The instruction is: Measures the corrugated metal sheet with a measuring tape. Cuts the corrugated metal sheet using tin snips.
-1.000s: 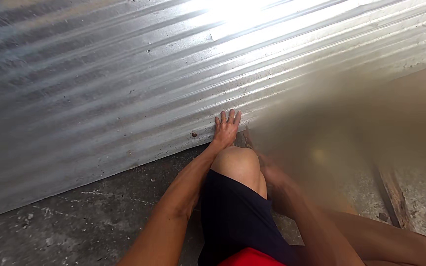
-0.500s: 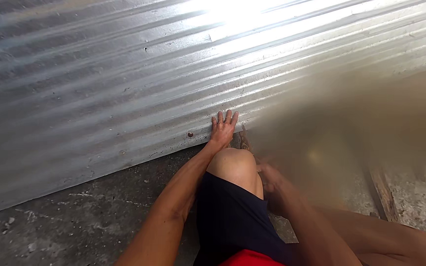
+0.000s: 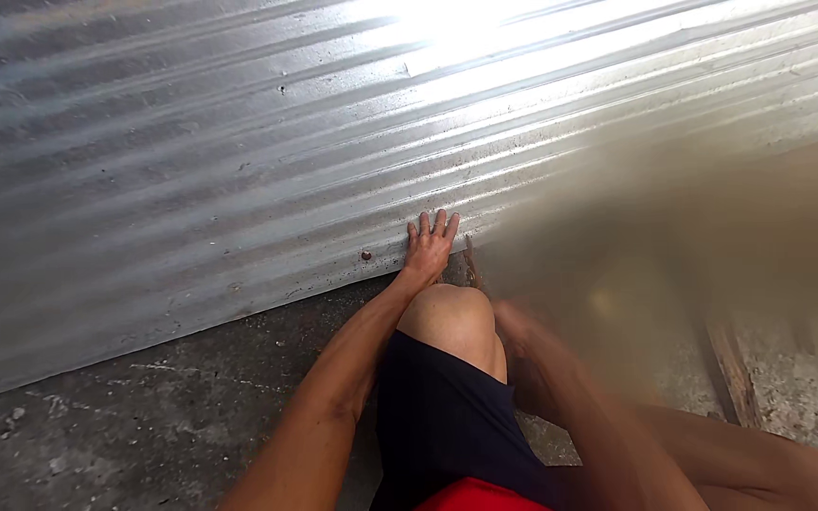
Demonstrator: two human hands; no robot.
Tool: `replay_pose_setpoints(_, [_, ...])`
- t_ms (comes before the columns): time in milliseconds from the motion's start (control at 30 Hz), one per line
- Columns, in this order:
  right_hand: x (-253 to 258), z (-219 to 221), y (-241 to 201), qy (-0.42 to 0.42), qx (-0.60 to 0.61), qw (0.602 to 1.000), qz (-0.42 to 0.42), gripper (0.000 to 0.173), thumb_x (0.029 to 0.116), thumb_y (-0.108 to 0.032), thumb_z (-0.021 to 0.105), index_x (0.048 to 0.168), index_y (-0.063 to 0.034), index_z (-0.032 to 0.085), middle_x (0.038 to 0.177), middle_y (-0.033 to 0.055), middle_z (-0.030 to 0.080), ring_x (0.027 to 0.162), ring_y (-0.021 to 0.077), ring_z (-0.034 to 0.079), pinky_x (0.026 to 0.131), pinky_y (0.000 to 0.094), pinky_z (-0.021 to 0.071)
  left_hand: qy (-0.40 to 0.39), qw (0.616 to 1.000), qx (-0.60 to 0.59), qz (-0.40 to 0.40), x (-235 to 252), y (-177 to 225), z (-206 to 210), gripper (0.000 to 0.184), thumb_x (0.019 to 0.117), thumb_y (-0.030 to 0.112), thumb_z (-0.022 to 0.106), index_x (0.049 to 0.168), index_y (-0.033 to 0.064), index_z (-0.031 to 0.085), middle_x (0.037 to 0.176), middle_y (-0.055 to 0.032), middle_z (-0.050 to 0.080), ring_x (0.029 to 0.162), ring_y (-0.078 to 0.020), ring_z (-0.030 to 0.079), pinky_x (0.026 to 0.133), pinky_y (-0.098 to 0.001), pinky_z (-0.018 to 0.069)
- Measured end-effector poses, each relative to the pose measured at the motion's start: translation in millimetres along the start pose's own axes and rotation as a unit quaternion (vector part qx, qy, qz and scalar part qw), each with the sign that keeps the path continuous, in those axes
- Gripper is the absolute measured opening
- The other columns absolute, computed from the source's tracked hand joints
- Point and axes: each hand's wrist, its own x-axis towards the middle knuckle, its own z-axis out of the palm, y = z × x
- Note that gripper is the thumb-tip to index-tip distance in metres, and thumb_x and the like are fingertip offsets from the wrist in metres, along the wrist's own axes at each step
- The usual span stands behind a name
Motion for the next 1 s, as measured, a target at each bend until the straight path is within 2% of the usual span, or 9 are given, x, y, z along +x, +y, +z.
replay_pose_setpoints(67, [3.1,-4.6,-11.5,0.001,-0.048,0.999,0.007,0.053,0.0739,-0.02,0.062,0.125,-0.0134,0.052,0.086,0.0051,0.064,0.071,0.0141,0.064,0.061,0.0336,0.0542,0.001,1.0,0.001,0.0,1.2,-0.2,1.2,0.098,0.0872,0.004,0.075,0.166,0.0217,0.019,0.171,-0.0184,0.019,0.152,-0.0521,0.023,0.113,-0.0743,0.0277])
replay_pose_setpoints(167, [10.1,-13.3,-22.7,0.0,-0.107,0.994,0.016,0.069,0.0756,-0.018,0.064,0.142,-0.0166,0.047,0.096,0.0075,0.065,0.077,0.0164,0.065,0.064,0.036,0.0554,0.007,1.0,0.001,0.002,-1.3,1.6,-1.6,0.096,0.0874,0.002,0.074,0.166,0.0195,0.022,0.17,-0.0193,0.02,0.151,-0.0533,0.023,0.113,-0.075,0.0281])
replay_pose_setpoints(300, [11.9,-18.0,-16.0,0.004,-0.126,0.992,0.011,0.074,0.0721,-0.014,0.068,0.142,-0.0176,0.044,0.094,0.004,0.062,0.073,0.0125,0.062,0.063,0.0326,0.0537,-0.001,1.0,-0.007,-0.004,1.4,0.7,-0.1,0.095,0.0885,0.001,0.072,0.166,0.0217,0.021,0.171,-0.0166,0.019,0.153,-0.0515,0.021,0.113,-0.0748,0.0274])
replay_pose_setpoints(433, [8.8,-11.2,-7.8,0.056,-0.14,0.988,0.013,0.066,0.0714,-0.012,0.068,0.135,-0.014,0.05,0.097,0.0044,0.064,0.081,0.0135,0.064,0.07,0.0345,0.0553,-0.009,1.0,-0.017,-0.004,1.5,1.0,-2.8,0.105,0.0816,0.003,0.081,0.166,0.0206,0.021,0.17,-0.0175,0.02,0.152,-0.0526,0.02,0.113,-0.0754,0.0272])
replay_pose_setpoints(567, [25.1,-21.1,7.7,0.076,-0.211,0.974,-0.037,0.067,0.0627,-0.015,0.071,0.129,-0.0122,0.058,0.099,0.0051,0.068,0.083,0.0158,0.067,0.074,0.0399,0.0567,-0.002,0.999,-0.033,-0.002,-2.1,2.3,-7.6,0.109,0.0761,0.003,0.085,0.165,0.018,0.024,0.17,-0.0191,0.021,0.151,-0.0548,0.022,0.112,-0.0763,0.0286])
replay_pose_setpoints(667, [23.7,-17.1,7.4,0.094,-0.225,0.968,-0.056,0.061,0.0655,-0.016,0.069,0.125,-0.0104,0.06,0.097,0.0041,0.068,0.083,0.0142,0.066,0.075,0.038,0.056,0.002,1.0,-0.031,-0.001,-3.1,1.2,-9.0,0.109,0.0755,0.005,0.087,0.165,0.0166,0.025,0.169,-0.0194,0.023,0.15,-0.0549,0.023,0.112,-0.0753,0.0294])
replay_pose_setpoints(833, [13.5,-0.8,-5.2,0.137,-0.238,0.96,-0.053,0.025,0.085,-0.01,0.062,0.11,-0.0069,0.065,0.086,0.0044,0.066,0.076,0.014,0.064,0.071,0.0366,0.0541,-0.002,1.0,-0.025,-0.004,-2.8,1.6,-9.7,0.105,0.0785,0.007,0.085,0.164,0.0135,0.024,0.169,-0.0177,0.024,0.151,-0.0522,0.024,0.113,-0.0743,0.0295])
replay_pose_setpoints(933, [11.3,6.4,-15.2,0.141,-0.249,0.958,-0.024,0.016,0.0939,-0.015,0.06,0.106,-0.0063,0.066,0.093,0.0072,0.068,0.087,0.0166,0.065,0.079,0.0413,0.0528,-0.009,1.0,-0.022,-0.006,-4.3,2.6,-10.2,0.105,0.0792,0.008,0.085,0.165,0.0131,0.023,0.169,-0.0177,0.024,0.151,-0.0518,0.024,0.113,-0.0739,0.0294])
replay_pose_setpoints(1000, [7.6,10.9,-20.9,0.157,-0.252,0.955,-0.018,0.008,0.0958,-0.016,0.061,0.093,-0.0085,0.064,0.084,0.0045,0.065,0.077,0.0138,0.062,0.072,0.0372,0.0515,-0.007,1.0,-0.02,-0.006,-3.2,3.3,-10.0,0.104,0.0802,0.009,0.084,0.165,0.013,0.023,0.169,-0.018,0.023,0.151,-0.052,0.023,0.113,-0.074,0.0289])
